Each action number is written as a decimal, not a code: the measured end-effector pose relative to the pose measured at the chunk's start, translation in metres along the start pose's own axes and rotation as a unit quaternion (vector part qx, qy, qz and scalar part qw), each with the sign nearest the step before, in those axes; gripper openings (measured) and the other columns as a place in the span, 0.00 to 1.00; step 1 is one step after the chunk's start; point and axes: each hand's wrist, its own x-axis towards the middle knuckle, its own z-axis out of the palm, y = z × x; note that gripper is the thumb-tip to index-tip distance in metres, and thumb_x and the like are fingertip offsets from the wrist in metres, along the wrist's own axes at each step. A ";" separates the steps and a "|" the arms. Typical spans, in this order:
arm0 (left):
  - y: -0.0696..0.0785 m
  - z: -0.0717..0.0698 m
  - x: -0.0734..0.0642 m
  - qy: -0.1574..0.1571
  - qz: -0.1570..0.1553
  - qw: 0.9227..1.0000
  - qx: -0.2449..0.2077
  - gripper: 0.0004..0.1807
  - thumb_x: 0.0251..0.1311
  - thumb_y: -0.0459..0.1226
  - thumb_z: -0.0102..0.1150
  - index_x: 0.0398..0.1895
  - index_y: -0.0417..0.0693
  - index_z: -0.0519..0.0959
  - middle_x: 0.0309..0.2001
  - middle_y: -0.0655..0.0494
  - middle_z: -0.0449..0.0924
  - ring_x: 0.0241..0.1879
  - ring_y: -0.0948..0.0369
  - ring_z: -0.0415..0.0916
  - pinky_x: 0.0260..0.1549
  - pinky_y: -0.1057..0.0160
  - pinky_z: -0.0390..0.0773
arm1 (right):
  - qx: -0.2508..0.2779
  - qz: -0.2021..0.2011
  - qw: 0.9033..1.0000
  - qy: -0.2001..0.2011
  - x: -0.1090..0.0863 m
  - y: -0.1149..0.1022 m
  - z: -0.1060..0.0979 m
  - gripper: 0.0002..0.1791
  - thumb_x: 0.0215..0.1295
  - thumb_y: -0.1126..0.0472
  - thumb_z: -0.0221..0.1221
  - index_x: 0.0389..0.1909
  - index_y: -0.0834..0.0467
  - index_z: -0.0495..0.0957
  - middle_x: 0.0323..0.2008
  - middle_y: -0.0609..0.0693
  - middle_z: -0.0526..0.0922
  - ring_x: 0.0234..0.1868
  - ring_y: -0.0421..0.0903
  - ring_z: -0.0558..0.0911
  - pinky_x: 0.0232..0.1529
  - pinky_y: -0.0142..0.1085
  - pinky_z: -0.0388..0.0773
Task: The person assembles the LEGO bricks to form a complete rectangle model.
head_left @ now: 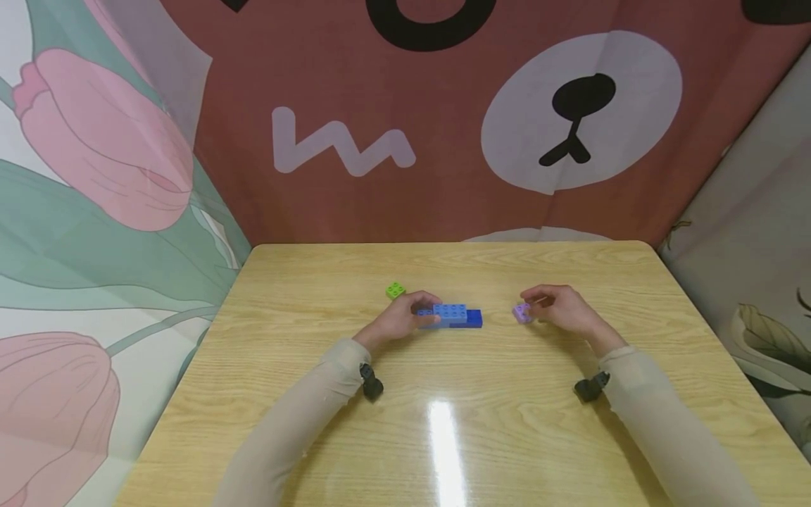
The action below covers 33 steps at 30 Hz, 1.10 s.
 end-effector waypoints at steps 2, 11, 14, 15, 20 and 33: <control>0.000 0.000 0.000 0.000 0.001 1.000 0.001 0.19 0.66 0.44 0.64 0.59 0.55 0.78 0.57 0.56 0.80 0.62 0.58 0.75 0.64 0.55 0.73 | 0.006 0.000 1.000 -0.009 -0.001 0.001 0.000 0.20 0.67 0.62 0.62 0.60 0.59 0.78 0.54 0.62 0.83 0.48 0.53 0.83 0.39 0.33 0.80; -0.001 0.001 0.000 -0.001 0.005 1.000 -0.001 0.19 0.66 0.44 0.63 0.59 0.54 0.78 0.58 0.56 0.80 0.62 0.58 0.75 0.64 0.56 0.74 | 0.009 -0.013 0.999 -0.029 0.000 0.006 0.002 0.22 0.63 0.65 0.66 0.58 0.59 0.79 0.53 0.61 0.82 0.49 0.52 0.82 0.41 0.33 0.79; -0.001 0.001 0.000 0.000 0.005 1.000 -0.001 0.19 0.66 0.43 0.63 0.60 0.54 0.78 0.58 0.56 0.80 0.62 0.58 0.75 0.64 0.56 0.74 | 0.012 -0.010 0.999 -0.031 0.000 0.006 0.003 0.22 0.62 0.65 0.66 0.58 0.59 0.79 0.53 0.60 0.82 0.48 0.50 0.81 0.39 0.32 0.79; -0.001 0.001 0.000 0.001 0.006 1.000 -0.001 0.19 0.66 0.43 0.63 0.60 0.54 0.78 0.58 0.56 0.80 0.62 0.58 0.75 0.64 0.56 0.74 | 0.012 -0.009 0.999 -0.031 0.001 0.005 0.003 0.22 0.62 0.65 0.66 0.58 0.59 0.79 0.52 0.60 0.83 0.47 0.50 0.81 0.39 0.32 0.79; -0.001 0.001 0.000 0.003 0.008 1.000 -0.002 0.19 0.66 0.43 0.63 0.60 0.54 0.78 0.57 0.55 0.80 0.62 0.57 0.75 0.63 0.56 0.74 | 0.007 -0.008 1.000 -0.024 0.001 0.001 0.004 0.21 0.61 0.65 0.67 0.57 0.59 0.80 0.49 0.58 0.84 0.45 0.47 0.81 0.39 0.31 0.78; 0.001 0.002 -0.001 0.005 0.005 1.000 -0.007 0.19 0.66 0.42 0.63 0.60 0.53 0.78 0.57 0.55 0.80 0.62 0.57 0.75 0.63 0.56 0.74 | -0.017 -0.008 1.000 -0.010 0.002 -0.001 0.008 0.15 0.63 0.66 0.65 0.51 0.58 0.83 0.43 0.55 0.85 0.41 0.46 0.79 0.39 0.33 0.76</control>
